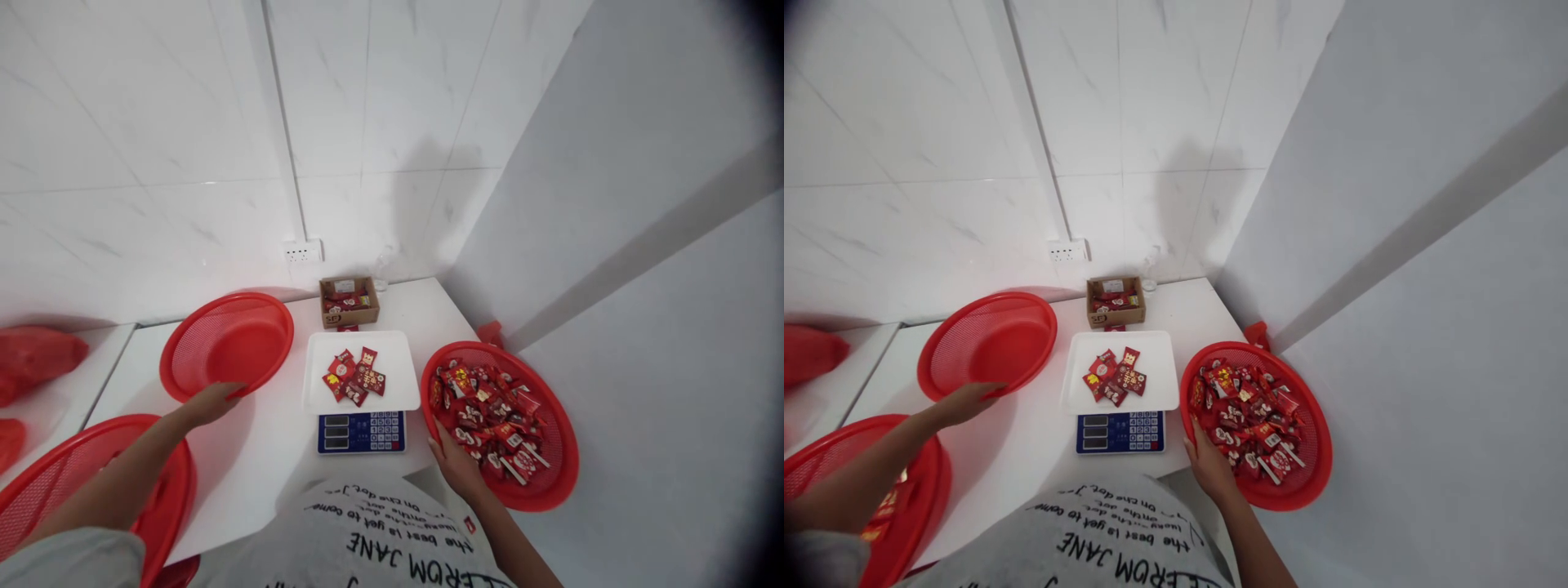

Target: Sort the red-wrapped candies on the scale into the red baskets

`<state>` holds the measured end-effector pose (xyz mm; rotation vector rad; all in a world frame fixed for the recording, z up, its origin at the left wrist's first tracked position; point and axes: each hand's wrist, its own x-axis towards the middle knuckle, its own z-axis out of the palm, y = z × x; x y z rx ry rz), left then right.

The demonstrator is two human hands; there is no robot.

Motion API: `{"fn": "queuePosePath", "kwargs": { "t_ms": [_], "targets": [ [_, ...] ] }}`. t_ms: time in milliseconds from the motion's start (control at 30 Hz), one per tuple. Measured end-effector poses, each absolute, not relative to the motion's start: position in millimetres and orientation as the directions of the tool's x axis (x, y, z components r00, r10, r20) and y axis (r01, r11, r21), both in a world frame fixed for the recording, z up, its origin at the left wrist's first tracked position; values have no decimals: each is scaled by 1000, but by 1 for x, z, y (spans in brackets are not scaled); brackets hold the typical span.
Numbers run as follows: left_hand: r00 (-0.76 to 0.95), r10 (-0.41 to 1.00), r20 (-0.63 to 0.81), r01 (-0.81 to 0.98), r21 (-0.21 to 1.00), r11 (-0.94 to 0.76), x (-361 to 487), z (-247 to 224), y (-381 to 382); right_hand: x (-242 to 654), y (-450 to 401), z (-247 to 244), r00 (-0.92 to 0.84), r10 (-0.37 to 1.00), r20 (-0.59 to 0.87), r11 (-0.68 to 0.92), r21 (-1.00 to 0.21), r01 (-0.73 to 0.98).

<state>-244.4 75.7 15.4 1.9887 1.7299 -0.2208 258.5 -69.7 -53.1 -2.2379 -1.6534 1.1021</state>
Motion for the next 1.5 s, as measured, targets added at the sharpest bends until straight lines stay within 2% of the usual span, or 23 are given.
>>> {"fn": "queuePosePath", "kwargs": {
  "t_ms": [100,200,267,333,433,533,667,933,1133,1333,1400,1500],
  "targets": [
    [258,897,-359,944,291,-155,-210,8,80,259,-70,-52,108,875,-471,-372,-515,772],
    [251,931,-265,943,284,-173,-166,-6,85,258,-70,-50,99,876,-471,-364,-514,777],
    [255,962,-102,934,285,-217,-128,-16,85,258,-69,-49,104,873,-476,-371,-511,775],
    [332,943,-31,892,334,-304,-87,-28,81,259,-69,-50,106,874,-475,-374,-516,771],
    [330,943,-38,877,383,-291,-30,-44,70,260,-70,-53,102,878,-467,-368,-525,767],
    [224,973,-50,922,334,-195,1,-56,62,260,-70,-52,95,877,-471,-368,-530,764],
    [236,970,57,908,342,-241,2,-61,62,260,-70,-48,77,892,-445,-344,-560,753],
    [191,965,178,797,547,-258,-4,-58,66,261,-70,-48,51,902,-429,-313,-567,762],
    [120,974,192,665,713,-222,-2,-53,71,261,-70,-47,45,906,-420,-300,-566,768],
    [31,995,91,408,908,-96,-15,-32,70,260,-69,-45,57,894,-445,-320,-543,776],
    [-10,997,72,378,923,-63,-23,-19,71,260,-69,-45,53,892,-449,-320,-545,775],
    [-144,983,116,505,863,-28,-44,4,78,261,-68,-47,50,894,-445,-316,-547,775]
  ]
}}
